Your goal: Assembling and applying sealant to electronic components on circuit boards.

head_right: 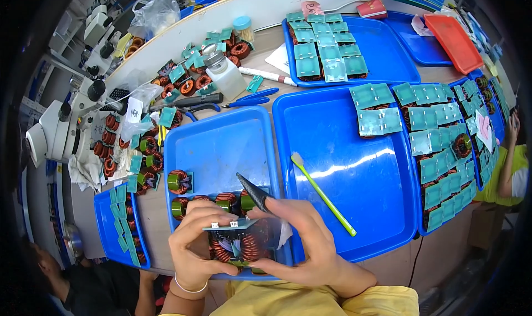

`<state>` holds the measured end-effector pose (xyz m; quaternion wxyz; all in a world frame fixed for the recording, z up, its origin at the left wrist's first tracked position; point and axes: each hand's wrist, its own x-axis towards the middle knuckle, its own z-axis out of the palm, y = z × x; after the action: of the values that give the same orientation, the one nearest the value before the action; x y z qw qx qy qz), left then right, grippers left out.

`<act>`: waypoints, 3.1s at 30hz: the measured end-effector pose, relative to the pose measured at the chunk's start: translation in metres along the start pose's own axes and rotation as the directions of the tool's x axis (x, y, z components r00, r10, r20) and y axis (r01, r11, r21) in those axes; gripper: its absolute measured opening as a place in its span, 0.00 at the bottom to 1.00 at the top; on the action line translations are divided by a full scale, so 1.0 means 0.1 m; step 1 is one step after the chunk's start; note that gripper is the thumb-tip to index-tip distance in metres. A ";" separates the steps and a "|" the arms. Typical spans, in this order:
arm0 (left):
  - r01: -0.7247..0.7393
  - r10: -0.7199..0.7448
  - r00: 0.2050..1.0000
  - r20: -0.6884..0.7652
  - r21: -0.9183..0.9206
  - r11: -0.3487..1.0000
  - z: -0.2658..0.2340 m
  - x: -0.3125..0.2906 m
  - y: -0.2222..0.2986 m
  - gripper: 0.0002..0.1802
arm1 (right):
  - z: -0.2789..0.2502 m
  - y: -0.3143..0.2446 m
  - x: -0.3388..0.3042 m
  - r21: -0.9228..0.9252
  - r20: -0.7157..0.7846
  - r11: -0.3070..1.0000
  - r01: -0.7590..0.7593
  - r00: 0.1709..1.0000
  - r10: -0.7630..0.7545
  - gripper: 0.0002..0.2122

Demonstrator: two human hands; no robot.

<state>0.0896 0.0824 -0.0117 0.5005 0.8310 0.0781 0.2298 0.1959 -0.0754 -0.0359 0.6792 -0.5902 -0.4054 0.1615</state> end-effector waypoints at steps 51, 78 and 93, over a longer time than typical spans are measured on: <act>-0.120 0.122 0.992 0.002 0.210 0.970 0.03 -0.02 0.16 0.31 | -0.11 -0.22 0.07 -0.317 -0.045 0.925 0.210 0.971 -0.236 0.11; -0.131 0.124 0.991 0.047 0.236 0.963 0.05 -0.04 0.11 0.32 | -0.12 -0.21 0.07 -0.337 -0.056 0.919 0.205 0.970 -0.237 0.12; -0.106 0.106 0.994 0.011 0.187 0.977 0.03 0.00 0.15 0.30 | -0.14 -0.20 0.07 -0.362 -0.067 0.919 0.158 0.979 -0.195 0.10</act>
<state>0.0893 0.0724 -0.0001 0.4070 0.8775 0.0550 0.2474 0.2055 -0.0856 -0.0145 0.5928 -0.6716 -0.4444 -0.0064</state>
